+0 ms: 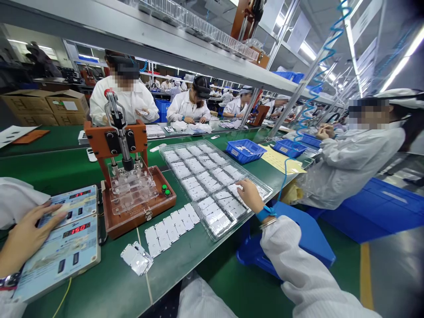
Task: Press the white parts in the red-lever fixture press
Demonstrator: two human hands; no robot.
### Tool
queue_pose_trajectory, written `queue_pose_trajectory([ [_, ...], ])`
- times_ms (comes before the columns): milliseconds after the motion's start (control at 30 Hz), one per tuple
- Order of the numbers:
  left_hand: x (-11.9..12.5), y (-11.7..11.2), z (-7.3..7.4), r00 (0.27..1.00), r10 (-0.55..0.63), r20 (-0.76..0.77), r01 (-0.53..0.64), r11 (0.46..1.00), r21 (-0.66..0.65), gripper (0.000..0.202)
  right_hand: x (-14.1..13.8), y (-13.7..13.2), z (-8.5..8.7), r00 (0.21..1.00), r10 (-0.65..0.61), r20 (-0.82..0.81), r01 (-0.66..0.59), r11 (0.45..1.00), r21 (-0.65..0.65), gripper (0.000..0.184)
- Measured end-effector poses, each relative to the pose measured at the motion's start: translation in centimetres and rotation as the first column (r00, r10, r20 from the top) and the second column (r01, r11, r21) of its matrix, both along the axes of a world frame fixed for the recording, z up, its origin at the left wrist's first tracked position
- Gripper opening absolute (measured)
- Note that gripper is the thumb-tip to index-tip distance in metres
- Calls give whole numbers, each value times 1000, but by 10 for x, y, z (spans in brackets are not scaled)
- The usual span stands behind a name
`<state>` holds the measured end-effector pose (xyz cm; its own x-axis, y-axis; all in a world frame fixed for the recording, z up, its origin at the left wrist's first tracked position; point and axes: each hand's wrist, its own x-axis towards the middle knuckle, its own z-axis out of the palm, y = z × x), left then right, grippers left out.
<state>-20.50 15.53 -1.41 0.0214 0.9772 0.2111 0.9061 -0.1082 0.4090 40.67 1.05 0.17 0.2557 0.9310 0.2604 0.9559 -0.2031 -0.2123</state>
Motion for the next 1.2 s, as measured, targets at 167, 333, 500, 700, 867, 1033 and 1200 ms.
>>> queue_pose_trajectory([
  [167,10,-7,13,999,35,29,-32,994,-105,74,-24,-3,-1,984,172,-43,-174,983,-51,26],
  [333,13,-5,15,1000,5,21,-3,994,-114,75,-34,8,-7,969,243,-34,-244,969,-27,27],
  [500,28,-35,57,993,-11,-115,-3,992,-123,57,-37,14,-7,960,279,-13,-279,960,16,21],
  [700,96,-131,84,995,-87,-40,80,985,-154,40,-94,1,10,903,423,-72,-402,892,207,19],
  [867,157,-168,31,951,-308,-6,299,929,-219,54,-205,-12,21,477,833,-281,-825,534,183,13],
  [1033,166,-176,-2,962,-254,-102,238,960,-147,56,-262,4,10,326,910,-256,-945,313,-88,55],
  [1200,138,-172,6,965,-253,-64,247,965,-90,55,-268,25,-2,261,920,-293,-964,230,-135,56],
])
